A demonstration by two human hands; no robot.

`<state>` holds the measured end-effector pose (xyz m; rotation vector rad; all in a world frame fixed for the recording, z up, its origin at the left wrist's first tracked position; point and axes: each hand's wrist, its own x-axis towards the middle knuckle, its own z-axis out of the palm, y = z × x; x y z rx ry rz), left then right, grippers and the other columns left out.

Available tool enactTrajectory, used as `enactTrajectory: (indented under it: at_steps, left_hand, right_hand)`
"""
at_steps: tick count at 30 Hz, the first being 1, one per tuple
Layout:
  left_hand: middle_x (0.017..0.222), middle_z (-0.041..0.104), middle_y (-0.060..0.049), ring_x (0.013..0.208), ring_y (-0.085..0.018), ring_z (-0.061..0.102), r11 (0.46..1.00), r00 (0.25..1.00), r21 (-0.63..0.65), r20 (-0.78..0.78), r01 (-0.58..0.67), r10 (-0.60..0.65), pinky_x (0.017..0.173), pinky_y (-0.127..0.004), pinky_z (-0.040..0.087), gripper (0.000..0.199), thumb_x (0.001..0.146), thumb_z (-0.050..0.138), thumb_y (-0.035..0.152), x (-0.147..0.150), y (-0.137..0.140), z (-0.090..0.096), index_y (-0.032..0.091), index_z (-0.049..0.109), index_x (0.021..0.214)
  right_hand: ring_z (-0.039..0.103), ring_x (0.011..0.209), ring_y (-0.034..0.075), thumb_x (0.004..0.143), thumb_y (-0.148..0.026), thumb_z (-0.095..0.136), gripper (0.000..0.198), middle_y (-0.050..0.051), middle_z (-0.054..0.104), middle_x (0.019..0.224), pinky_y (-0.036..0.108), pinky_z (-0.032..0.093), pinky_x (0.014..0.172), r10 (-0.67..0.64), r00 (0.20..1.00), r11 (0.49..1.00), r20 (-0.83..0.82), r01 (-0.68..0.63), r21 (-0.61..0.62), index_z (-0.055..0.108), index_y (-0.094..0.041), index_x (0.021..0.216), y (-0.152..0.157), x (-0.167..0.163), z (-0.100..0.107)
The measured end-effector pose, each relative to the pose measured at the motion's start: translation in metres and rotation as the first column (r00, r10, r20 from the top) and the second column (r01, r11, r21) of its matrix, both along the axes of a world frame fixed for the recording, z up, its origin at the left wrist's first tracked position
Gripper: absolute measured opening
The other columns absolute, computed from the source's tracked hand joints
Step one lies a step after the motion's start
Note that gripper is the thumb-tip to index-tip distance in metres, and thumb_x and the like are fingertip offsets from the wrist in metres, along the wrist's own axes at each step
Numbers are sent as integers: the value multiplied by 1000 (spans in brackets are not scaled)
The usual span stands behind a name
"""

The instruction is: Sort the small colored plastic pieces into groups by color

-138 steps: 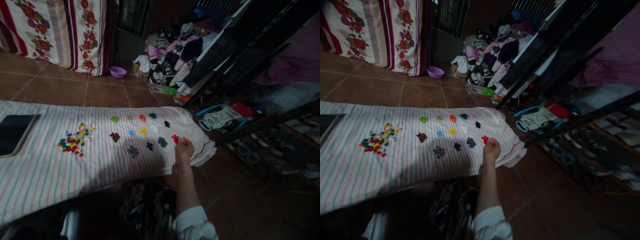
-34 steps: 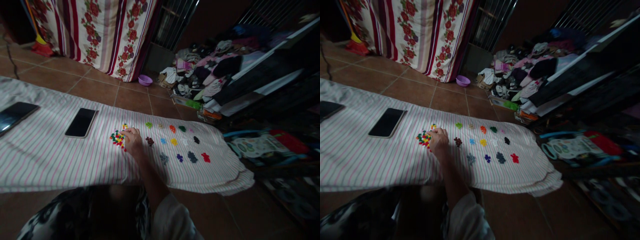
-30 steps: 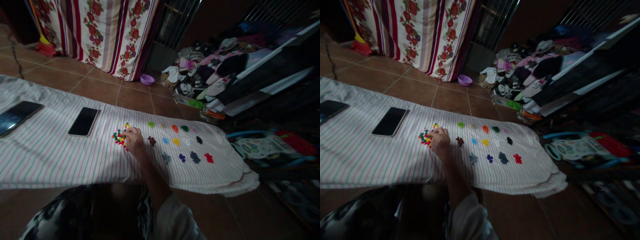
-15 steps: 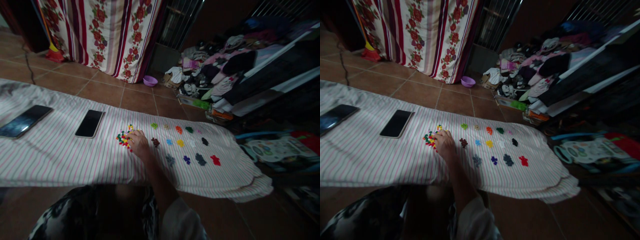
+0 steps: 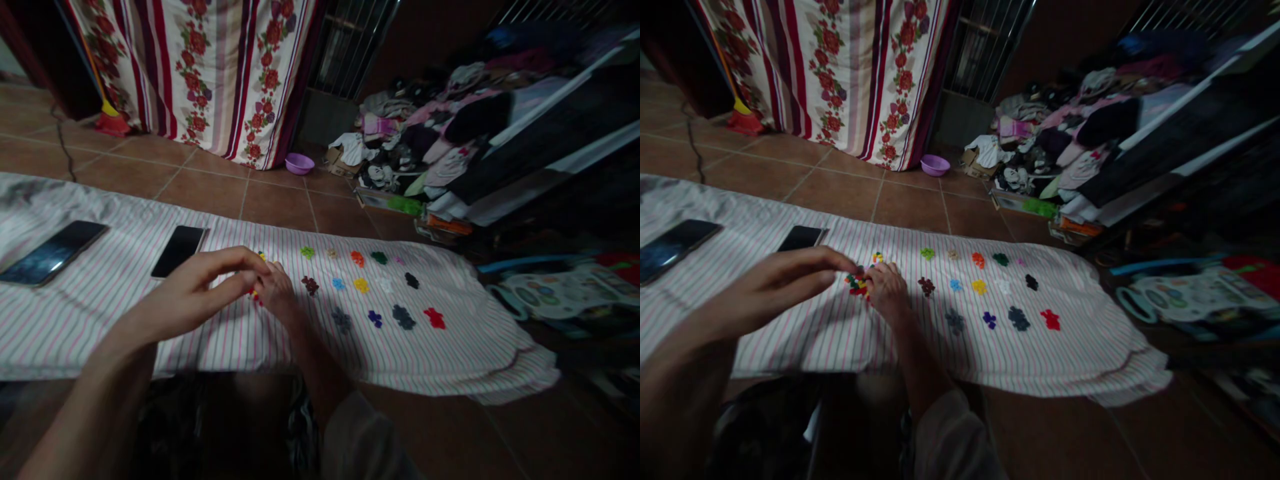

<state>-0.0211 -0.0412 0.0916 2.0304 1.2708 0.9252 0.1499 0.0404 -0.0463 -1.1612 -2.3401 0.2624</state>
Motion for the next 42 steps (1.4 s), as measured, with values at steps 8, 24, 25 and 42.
enactTrajectory:
  at_steps: [8,24,25,42]
  left_hand:
    - [159,22,-21,148,-39,14,938,711,-87,-676,-337,193,116,-61,19,87,88,34,68,25,33,-111,12,22,153]
    - [161,19,-18,149,-39,12,975,761,-16,-627,-224,164,114,-58,25,80,91,36,60,47,38,-123,17,15,155]
    - [161,19,-19,149,-39,11,974,760,-24,-630,-224,159,114,-58,26,81,91,36,60,48,39,-122,16,15,155]
    - [157,29,-21,147,-40,19,960,706,119,-656,-253,268,112,-59,27,65,91,38,53,53,69,-134,17,41,146]
  right_hand:
    - [59,86,19,86,-17,54,13,3,69,91,32,45,85,-125,964,991,-236,110,-76,66,-22,90,7,8,11]
    - [61,68,14,76,-36,57,22,2,66,77,28,51,66,-403,604,913,-687,314,-260,64,-20,89,26,101,25]
    - [61,69,14,75,-36,58,22,2,66,78,28,51,67,-419,579,905,-699,328,-271,64,-20,89,26,110,26]
    - [61,83,18,63,-32,59,34,4,67,86,35,50,82,-694,133,510,-708,785,-352,68,-16,92,-6,311,16]
